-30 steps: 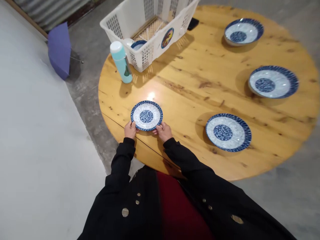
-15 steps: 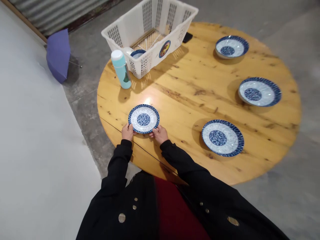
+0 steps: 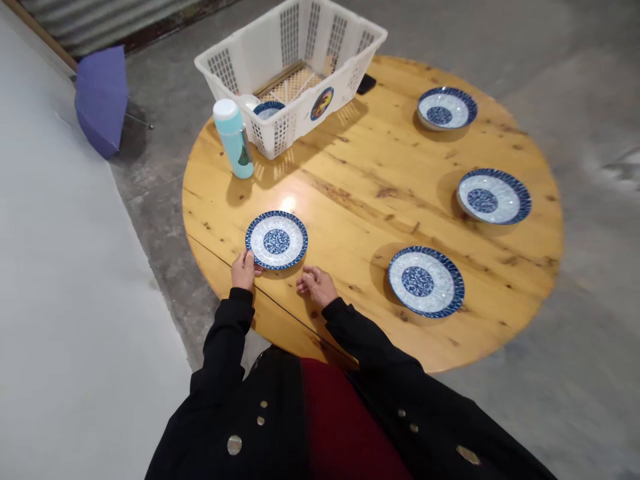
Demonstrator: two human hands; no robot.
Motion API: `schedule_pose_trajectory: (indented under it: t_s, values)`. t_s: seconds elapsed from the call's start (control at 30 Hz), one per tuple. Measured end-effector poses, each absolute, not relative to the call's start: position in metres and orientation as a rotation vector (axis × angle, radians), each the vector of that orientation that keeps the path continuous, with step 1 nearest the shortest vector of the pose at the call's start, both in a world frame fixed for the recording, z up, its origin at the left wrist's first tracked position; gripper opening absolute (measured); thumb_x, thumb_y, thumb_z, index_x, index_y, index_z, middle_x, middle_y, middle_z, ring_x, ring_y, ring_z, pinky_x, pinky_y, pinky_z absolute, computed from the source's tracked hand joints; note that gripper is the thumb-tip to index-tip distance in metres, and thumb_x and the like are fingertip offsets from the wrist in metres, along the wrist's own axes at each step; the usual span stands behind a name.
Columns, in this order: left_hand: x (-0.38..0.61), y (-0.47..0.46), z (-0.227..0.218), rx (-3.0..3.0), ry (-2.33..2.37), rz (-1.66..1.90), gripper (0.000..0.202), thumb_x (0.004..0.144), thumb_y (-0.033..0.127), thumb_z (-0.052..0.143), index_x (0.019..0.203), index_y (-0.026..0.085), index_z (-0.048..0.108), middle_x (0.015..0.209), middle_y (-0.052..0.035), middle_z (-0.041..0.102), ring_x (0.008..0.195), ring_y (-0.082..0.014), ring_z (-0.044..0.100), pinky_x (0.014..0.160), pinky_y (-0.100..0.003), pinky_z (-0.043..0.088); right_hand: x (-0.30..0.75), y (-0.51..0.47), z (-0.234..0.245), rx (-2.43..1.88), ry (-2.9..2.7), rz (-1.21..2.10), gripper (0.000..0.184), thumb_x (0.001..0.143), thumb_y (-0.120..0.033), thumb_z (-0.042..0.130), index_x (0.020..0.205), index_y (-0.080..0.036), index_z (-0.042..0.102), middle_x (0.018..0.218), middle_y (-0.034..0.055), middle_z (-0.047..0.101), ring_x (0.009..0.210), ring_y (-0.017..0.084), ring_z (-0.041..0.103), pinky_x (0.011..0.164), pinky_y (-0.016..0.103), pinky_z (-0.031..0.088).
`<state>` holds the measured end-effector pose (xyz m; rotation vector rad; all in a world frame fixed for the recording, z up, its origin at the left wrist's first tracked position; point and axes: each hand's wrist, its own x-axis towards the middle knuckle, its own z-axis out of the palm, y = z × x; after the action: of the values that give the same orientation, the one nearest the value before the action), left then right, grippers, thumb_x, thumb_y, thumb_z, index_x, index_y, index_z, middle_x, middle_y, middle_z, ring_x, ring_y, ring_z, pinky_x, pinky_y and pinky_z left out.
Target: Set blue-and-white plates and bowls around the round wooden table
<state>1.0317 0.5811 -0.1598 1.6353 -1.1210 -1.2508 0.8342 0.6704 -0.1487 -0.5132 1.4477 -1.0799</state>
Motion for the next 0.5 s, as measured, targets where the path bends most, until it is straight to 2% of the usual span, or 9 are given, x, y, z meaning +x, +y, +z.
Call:
schedule_pose_trajectory:
  t_s: [0.13,0.27,0.4,0.5]
  values:
    - [1.024,0.613,-0.158,1.690,-0.979,-1.258,0.035,0.085,0.052,0.057,0.087,0.017,0.059,0.068,-0.0027,0.065,0.053,-0.0109,0.062,0.050,-0.021,0.051,0.801,0.737,-0.149,-0.449,1.460,-1.034,0.042,0.065,-0.041,0.075,0.095,-0.016,0.060,0.063,0.0012,0.069,0.051,0.013,0.064,0.048,0.023,0.054]
    - [1.009,0.645,-0.153,1.712,-0.898,-1.382,0.034,0.087,0.050,0.058,0.089,0.016,0.058,0.067,-0.0029,0.065,0.050,-0.0104,0.059,0.048,-0.021,0.049,0.761,0.806,-0.147,-0.306,1.527,-1.039,0.052,0.059,-0.050,0.083,0.092,-0.015,0.066,0.069,0.0064,0.072,0.053,0.016,0.067,0.050,0.029,0.057]
    - [0.990,0.665,-0.137,1.737,-0.875,-1.427,0.029,0.088,0.046,0.058,0.090,0.016,0.059,0.070,-0.0056,0.066,0.053,-0.0127,0.061,0.051,-0.025,0.050,0.726,0.847,-0.137,-0.120,1.686,-1.108,0.050,0.057,-0.048,0.085,0.087,-0.013,0.069,0.070,0.0095,0.073,0.052,0.018,0.067,0.048,0.030,0.058]
    - [0.973,0.671,-0.133,1.686,-0.942,-1.480,0.026,0.091,0.042,0.055,0.092,0.017,0.059,0.074,-0.0059,0.066,0.058,-0.0132,0.061,0.057,-0.028,0.051,0.696,0.858,-0.138,0.063,1.763,-1.193,0.039,0.058,-0.042,0.082,0.079,-0.013,0.066,0.065,0.0081,0.071,0.048,0.016,0.065,0.044,0.027,0.056]
